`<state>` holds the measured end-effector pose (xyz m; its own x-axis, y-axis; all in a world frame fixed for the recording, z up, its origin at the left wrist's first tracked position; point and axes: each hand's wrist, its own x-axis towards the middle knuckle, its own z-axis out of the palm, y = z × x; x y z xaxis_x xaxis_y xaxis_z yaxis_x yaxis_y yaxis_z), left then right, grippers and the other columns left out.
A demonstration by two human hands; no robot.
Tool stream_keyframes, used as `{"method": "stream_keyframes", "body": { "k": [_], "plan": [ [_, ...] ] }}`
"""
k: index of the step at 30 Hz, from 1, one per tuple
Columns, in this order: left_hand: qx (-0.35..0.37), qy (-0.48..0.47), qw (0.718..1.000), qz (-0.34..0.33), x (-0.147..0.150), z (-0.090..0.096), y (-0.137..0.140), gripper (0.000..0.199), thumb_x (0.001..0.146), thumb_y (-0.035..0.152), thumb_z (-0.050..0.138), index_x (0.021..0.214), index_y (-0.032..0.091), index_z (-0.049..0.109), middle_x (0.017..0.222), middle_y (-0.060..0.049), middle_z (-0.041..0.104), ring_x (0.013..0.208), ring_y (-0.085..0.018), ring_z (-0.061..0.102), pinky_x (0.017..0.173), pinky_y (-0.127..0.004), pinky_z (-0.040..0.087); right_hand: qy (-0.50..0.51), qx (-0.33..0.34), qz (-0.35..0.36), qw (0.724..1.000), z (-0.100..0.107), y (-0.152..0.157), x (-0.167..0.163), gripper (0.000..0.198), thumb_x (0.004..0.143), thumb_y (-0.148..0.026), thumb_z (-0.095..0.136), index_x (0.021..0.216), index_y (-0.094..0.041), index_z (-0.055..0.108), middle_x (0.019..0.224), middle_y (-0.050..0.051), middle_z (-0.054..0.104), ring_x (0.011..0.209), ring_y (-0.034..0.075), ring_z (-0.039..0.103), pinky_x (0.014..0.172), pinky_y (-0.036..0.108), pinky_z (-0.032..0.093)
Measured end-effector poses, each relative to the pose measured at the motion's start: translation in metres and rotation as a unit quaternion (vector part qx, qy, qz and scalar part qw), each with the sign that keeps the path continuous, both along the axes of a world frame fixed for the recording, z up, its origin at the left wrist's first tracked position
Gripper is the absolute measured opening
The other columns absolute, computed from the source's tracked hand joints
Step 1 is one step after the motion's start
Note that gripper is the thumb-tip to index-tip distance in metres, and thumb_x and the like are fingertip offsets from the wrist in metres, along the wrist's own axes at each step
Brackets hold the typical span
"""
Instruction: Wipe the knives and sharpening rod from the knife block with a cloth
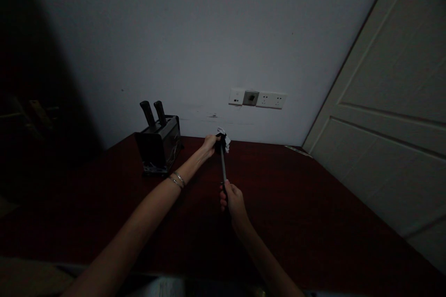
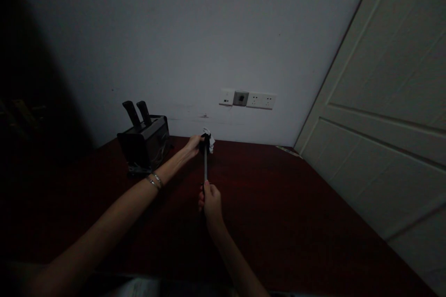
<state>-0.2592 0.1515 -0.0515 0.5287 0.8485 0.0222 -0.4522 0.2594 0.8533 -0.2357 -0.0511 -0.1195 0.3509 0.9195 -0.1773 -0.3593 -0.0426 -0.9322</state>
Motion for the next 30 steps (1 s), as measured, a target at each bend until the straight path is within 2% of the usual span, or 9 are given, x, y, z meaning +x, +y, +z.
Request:
{"method": "stream_keyframes", "body": {
  "k": [4,7,12,15,20,23,27,30],
  "plan": [
    [-0.010,-0.046,0.998,0.040,-0.017,0.002,0.020,0.008,0.074,0.011,0.047,0.074,0.013,0.054,0.057,-0.003,0.058,0.055,-0.014,0.058,0.061,-0.026,0.049,-0.001,0.004,0.032,0.999,-0.003,-0.011,-0.004,0.046,0.062,-0.062,0.057,0.071,-0.017,0.048,0.046,-0.010,0.040,0.032,0.002,0.031,0.029,0.015,0.024],
    [-0.010,-0.056,0.998,0.018,-0.035,-0.004,0.020,0.007,0.072,0.008,0.049,0.070,0.013,0.054,0.058,-0.003,0.058,0.054,-0.013,0.057,0.060,-0.025,0.047,-0.010,0.030,0.033,0.999,0.004,-0.013,0.000,0.046,0.063,-0.061,0.057,0.073,-0.018,0.048,0.047,-0.010,0.042,0.033,0.002,0.033,0.029,0.014,0.024],
    [0.016,-0.038,0.993,-0.109,-0.053,-0.033,-0.020,0.009,0.060,0.005,0.061,0.067,0.009,0.058,0.061,-0.003,0.059,0.054,-0.011,0.054,0.060,-0.024,0.044,-0.008,0.070,0.015,0.997,0.025,0.004,0.014,0.048,0.058,-0.063,0.060,0.072,-0.018,0.047,0.044,-0.010,0.040,0.031,0.003,0.031,0.027,0.015,0.026],
    [0.025,-0.026,0.984,-0.177,-0.052,-0.047,-0.050,0.016,0.055,0.009,0.068,0.068,0.008,0.059,0.062,-0.005,0.059,0.055,-0.014,0.055,0.059,-0.026,0.044,-0.010,0.081,0.018,0.997,0.029,0.016,0.018,0.048,0.059,-0.062,0.061,0.072,-0.018,0.047,0.043,-0.010,0.041,0.030,0.002,0.030,0.027,0.015,0.025],
    [0.018,-0.028,0.973,-0.229,-0.045,-0.048,-0.077,0.020,0.057,0.012,0.070,0.074,0.009,0.059,0.067,-0.006,0.060,0.058,-0.013,0.056,0.060,-0.025,0.043,-0.017,0.084,0.002,0.996,0.024,0.024,0.016,0.050,0.057,-0.065,0.061,0.064,-0.019,0.043,0.042,-0.010,0.040,0.029,0.002,0.029,0.026,0.015,0.025],
    [0.010,-0.016,0.973,-0.228,-0.042,-0.042,-0.079,0.022,0.055,0.008,0.069,0.075,0.009,0.061,0.069,-0.006,0.061,0.061,-0.013,0.057,0.063,-0.024,0.043,-0.016,0.087,0.002,0.996,0.022,0.023,0.015,0.050,0.056,-0.064,0.061,0.065,-0.019,0.042,0.043,-0.010,0.041,0.029,0.002,0.029,0.026,0.016,0.025],
    [0.035,0.043,0.982,-0.180,-0.038,-0.034,-0.080,0.018,0.052,0.002,0.066,0.068,0.007,0.062,0.062,-0.005,0.060,0.055,-0.011,0.054,0.057,-0.022,0.040,-0.004,0.078,-0.008,0.997,0.020,0.024,0.014,0.050,0.055,-0.064,0.062,0.066,-0.019,0.042,0.043,-0.011,0.040,0.029,0.002,0.028,0.026,0.015,0.024],
    [0.050,0.059,0.988,-0.134,-0.032,-0.030,-0.085,0.012,0.054,0.004,0.065,0.066,0.007,0.062,0.061,-0.005,0.061,0.053,-0.011,0.054,0.052,-0.020,0.037,-0.013,0.066,-0.035,0.997,0.017,0.028,0.013,0.050,0.055,-0.065,0.060,0.066,-0.019,0.043,0.042,-0.011,0.039,0.029,0.002,0.028,0.027,0.015,0.023]
  ]
}}
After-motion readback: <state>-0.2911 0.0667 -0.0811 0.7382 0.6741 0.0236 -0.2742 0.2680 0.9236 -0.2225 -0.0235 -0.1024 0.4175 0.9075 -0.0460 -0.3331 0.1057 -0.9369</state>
